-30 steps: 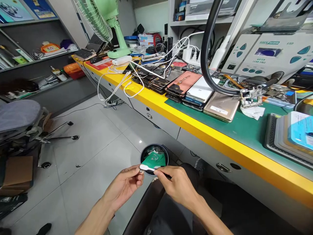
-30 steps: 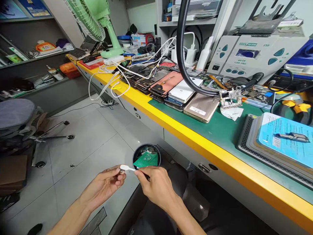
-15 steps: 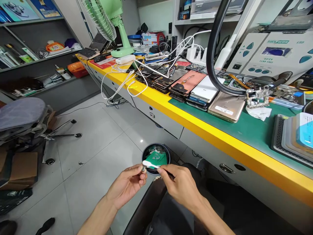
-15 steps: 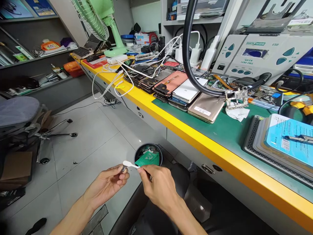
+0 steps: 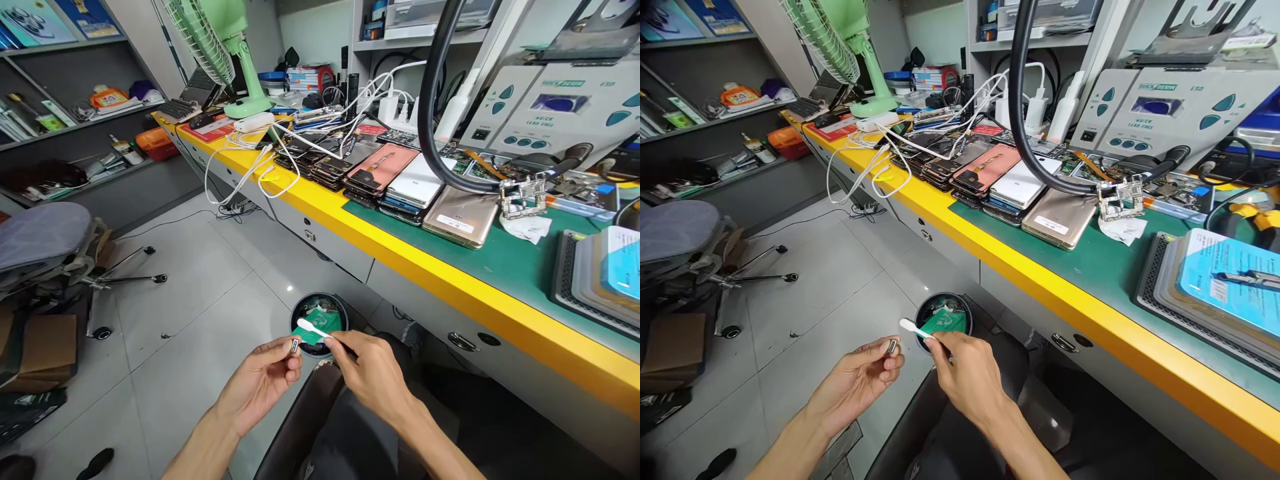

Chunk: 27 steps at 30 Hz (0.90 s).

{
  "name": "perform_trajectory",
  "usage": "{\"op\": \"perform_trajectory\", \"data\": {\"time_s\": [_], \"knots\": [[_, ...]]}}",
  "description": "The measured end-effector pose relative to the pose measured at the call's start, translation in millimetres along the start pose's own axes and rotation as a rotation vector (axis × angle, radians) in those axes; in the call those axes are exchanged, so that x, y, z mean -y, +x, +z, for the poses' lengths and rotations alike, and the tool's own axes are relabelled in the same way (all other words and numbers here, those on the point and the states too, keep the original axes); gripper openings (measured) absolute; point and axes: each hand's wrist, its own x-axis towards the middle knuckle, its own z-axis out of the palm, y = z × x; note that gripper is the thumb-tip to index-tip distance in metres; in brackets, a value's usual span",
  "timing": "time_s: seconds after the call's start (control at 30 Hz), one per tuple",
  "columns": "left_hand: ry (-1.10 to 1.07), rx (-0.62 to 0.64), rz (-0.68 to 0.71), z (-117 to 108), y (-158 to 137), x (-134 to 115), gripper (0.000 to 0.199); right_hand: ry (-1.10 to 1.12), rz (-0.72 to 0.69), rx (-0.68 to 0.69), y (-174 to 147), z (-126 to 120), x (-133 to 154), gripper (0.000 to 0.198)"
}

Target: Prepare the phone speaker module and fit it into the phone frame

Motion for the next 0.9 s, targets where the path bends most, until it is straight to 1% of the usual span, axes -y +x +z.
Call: {"op": "perform_trajectory", "data": {"time_s": [0.1,0.17,0.27,0.37,0.47,0.57,0.63,0.77,0.9], "knots": [[0.019,-0.01,0.017,1,0,-1,0.003,0.048,-0.01,0.047,-1,-3,1,0.041],[0.033,-0.009,0.021,0,1,0,0.004,0.059,-0.017,0.061,-2,-3,1,0.039],[0.059,0.001,0.032,2,-1,0,0.004,0.049,0.006,0.011,-1,-2,0,0.034],[0.091,0.011,0.057,6,-3,-1,0.002,0.082,0.049,-0.017,0,-2,1,0.037],[0.124,0.024,0.088,9,-3,-2,0.003,0.177,0.071,0.055,0,-5,6,0.041],[0.143,0.037,0.116,9,-2,0,0.005,0.248,0.075,0.133,-2,-7,11,0.037],[0.147,0.038,0.139,8,-1,1,0.007,0.25,0.085,0.131,-3,-8,11,0.037],[0.157,0.024,0.185,9,-3,3,0.007,0.208,0.108,0.074,-4,-14,9,0.039],[0.19,0.024,0.2,12,-6,2,0.006,0.199,0.092,0.097,-5,-18,13,0.038]]}}
